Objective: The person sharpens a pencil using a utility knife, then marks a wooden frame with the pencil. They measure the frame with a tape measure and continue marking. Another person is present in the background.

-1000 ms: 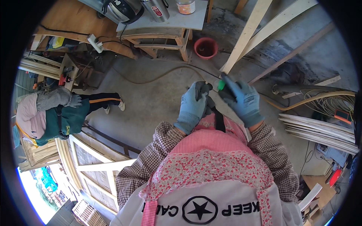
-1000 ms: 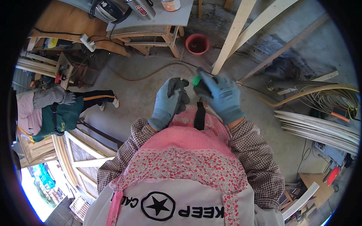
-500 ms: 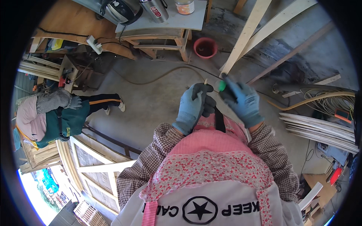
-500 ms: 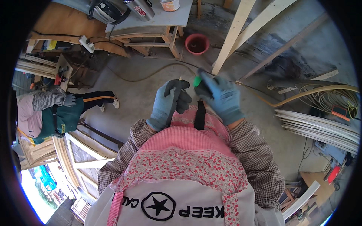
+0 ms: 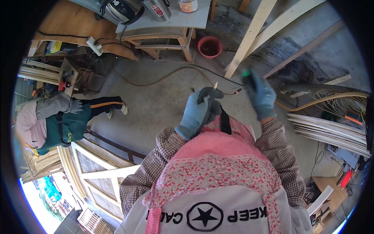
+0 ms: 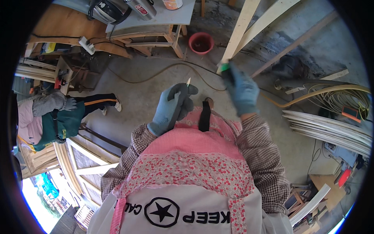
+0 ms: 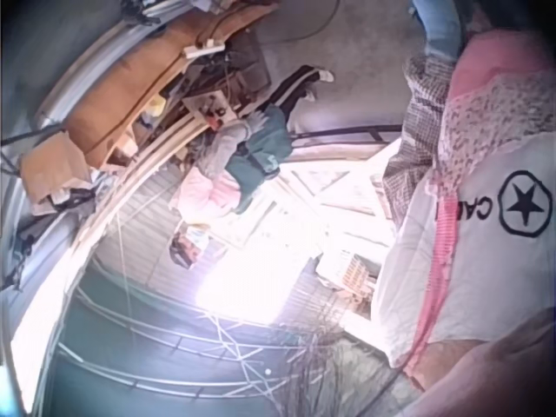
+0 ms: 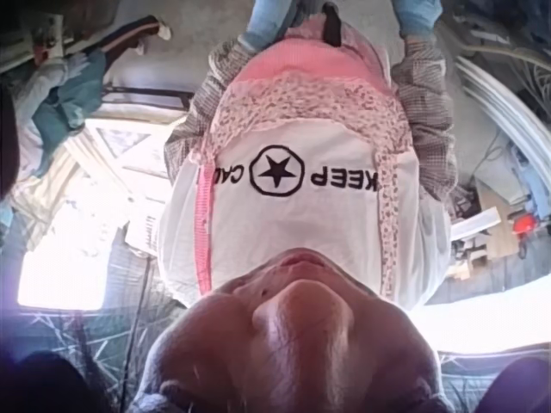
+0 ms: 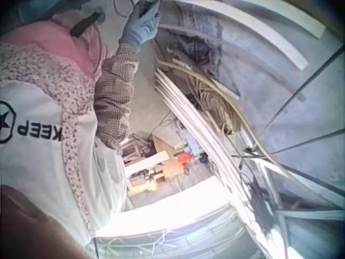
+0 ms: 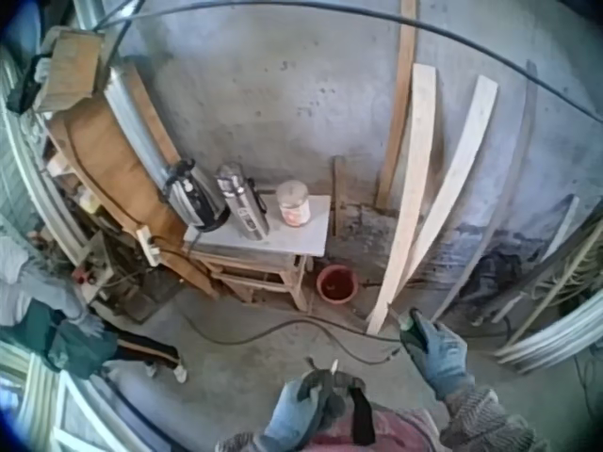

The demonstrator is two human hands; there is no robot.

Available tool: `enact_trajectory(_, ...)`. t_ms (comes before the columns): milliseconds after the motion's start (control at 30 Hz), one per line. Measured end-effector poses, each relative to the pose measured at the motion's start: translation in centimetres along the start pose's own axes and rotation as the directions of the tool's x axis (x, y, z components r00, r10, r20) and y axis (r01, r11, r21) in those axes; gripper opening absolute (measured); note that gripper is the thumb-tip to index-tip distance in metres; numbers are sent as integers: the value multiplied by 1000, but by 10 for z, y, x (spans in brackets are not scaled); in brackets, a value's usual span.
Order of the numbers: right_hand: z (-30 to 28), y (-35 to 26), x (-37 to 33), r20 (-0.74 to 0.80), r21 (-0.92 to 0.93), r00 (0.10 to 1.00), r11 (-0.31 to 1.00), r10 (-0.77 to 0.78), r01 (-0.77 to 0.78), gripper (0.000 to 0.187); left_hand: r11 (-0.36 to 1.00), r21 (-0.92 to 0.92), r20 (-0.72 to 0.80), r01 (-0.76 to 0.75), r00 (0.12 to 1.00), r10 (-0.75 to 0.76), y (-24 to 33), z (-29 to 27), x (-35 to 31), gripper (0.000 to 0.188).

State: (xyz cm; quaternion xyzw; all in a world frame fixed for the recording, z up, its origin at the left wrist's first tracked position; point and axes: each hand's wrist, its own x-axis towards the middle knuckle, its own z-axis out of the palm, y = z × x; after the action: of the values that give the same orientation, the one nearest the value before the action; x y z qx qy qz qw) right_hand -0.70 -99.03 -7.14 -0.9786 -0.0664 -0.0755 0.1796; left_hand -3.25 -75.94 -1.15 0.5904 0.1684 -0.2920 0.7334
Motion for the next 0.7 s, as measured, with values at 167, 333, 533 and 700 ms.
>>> enact_trajectory(167,-14,-21,-1,16,78,998,995,-61,59,56,996,-85,-36,-30,999,27,-12,-2,9,29)
enact_trajectory(333,-12,-48,-11,143,56,961,971,-238,232,63,999,-35,-103,-28,994,24,-11,2,11,24)
enact_trajectory(533,0,-20,-4,83,-76,986,986,-143,150,62,999,24,-73,-36,997,38,-8,6,2,23)
enact_trajectory(700,-22,9,8,-42,57,998,998,36,-34,61,993,-79,-52,-89,995,85,-18,-3,5,27)
